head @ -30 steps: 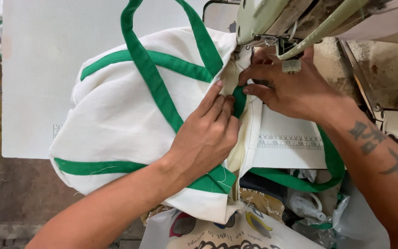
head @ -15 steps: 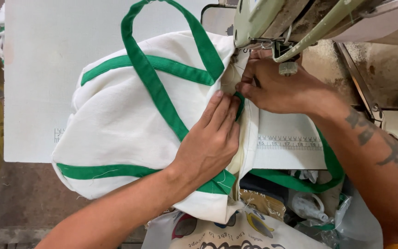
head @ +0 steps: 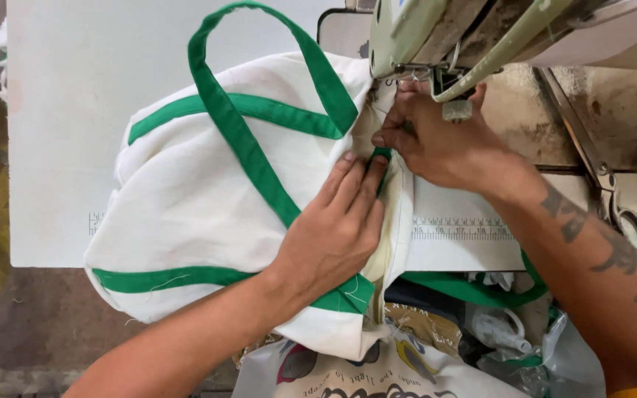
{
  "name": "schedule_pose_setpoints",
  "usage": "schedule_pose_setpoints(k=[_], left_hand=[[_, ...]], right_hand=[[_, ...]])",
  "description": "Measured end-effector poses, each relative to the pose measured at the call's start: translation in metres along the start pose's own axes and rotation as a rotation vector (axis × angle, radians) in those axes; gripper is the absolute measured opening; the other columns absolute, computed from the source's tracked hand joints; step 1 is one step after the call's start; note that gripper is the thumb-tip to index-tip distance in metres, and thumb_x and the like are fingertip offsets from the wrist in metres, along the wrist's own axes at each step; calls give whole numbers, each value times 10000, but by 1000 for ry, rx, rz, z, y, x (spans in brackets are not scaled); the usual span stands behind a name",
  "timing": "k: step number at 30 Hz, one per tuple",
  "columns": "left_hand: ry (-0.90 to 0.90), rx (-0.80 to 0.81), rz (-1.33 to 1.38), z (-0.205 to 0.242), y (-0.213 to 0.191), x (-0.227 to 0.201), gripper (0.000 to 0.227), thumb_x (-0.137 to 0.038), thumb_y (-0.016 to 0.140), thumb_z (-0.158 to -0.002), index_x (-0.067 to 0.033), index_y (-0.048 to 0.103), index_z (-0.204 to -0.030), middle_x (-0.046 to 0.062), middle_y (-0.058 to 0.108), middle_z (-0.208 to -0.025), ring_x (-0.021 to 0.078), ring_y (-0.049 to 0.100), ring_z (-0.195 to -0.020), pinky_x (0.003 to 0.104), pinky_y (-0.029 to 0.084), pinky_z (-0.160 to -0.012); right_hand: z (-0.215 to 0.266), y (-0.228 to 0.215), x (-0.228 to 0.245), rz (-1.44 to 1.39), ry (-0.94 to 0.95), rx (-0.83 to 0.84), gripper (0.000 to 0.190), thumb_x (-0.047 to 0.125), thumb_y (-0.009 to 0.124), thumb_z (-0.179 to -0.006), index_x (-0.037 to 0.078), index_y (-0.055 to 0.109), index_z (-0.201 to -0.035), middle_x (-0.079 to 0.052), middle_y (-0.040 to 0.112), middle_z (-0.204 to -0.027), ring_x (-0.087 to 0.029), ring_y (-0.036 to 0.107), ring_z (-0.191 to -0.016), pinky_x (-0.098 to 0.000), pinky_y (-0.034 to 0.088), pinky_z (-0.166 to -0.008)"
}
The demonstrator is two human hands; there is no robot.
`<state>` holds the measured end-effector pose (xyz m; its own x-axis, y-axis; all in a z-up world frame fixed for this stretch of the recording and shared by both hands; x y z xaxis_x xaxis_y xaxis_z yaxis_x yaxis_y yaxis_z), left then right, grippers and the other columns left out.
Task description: Sewing straps and seams on a white and green tote bag using an industrial sewing machine and trimming threads with scissors.
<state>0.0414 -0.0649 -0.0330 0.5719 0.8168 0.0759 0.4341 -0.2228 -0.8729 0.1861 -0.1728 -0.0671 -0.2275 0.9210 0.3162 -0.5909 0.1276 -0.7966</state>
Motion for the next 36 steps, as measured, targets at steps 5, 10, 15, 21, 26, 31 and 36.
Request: schedule_pose_setpoints(k=[5,10,15,21,26,31,36], left_hand=[[-19,30,-40,-4,5,0,229,-46,491,-1056,-9,710,-1002,301,744,-1325,402,680,-1163,473,500,-1255],[9,83,-17,-3,8,2,239,-74,489,-1051,-2,717,-1057,302,708,-1404,383,662,-1220,465,488,-1255],[-10,160,-104,-14,6,4,120,-106,506,-1027,-124,584,-938,293,732,-1230,335,575,-948,435,471,-1077],[-17,182,1,-12,14,10,114,-182,505,-1009,-151,612,-1032,233,735,-1231,314,578,-943,448,430,-1106],[10,176,50,-16,12,14,141,-199,499,-984,-117,611,-1006,229,710,-1217,317,567,-884,442,441,-1033],[30,155,32,-14,6,16,123,-210,517,-974,-133,602,-1018,201,712,-1285,312,583,-921,444,443,-1007],[77,157,134,-8,-4,23,150,-217,538,-998,-92,598,-939,249,699,-1403,346,563,-910,478,446,-1052]], right_hand=[[-9,18,-11,254,-158,-215,315,410,480,-1152,135,629,-1183,70,653,-1304,-184,408,-1590,-937,32,-1056],[13,36,-17,976,-816,-751,317,235,689,-1215,-33,613,-1367,-278,524,-1143,-447,522,-1264,-959,456,-658],[-14,28,-27,485,-317,-424,400,500,435,-1190,281,703,-1388,64,615,-1321,-194,544,-1320,-710,226,-991],[105,21,-8,-114,128,-364,584,650,698,-955,114,755,-1178,-91,759,-1023,-225,683,-725,-434,567,-628],[119,59,-16,-268,24,-537,288,370,706,-1016,104,616,-951,-67,607,-823,-294,561,-742,-469,443,-720],[122,71,5,-343,-49,-688,142,197,679,-978,128,555,-979,-18,581,-789,-182,543,-613,-373,438,-525],[116,103,28,-118,-160,-496,208,190,642,-976,115,557,-1150,-96,620,-1097,-414,651,-765,-577,527,-562]])
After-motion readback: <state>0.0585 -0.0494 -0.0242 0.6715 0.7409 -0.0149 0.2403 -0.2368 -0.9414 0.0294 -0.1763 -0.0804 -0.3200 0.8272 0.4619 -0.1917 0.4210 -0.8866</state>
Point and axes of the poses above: each hand's wrist, its own z-axis away from the middle knuckle, its own y-axis out of the palm, x = y × z, the point moved 7 cm from there along -z, towards the middle knuckle
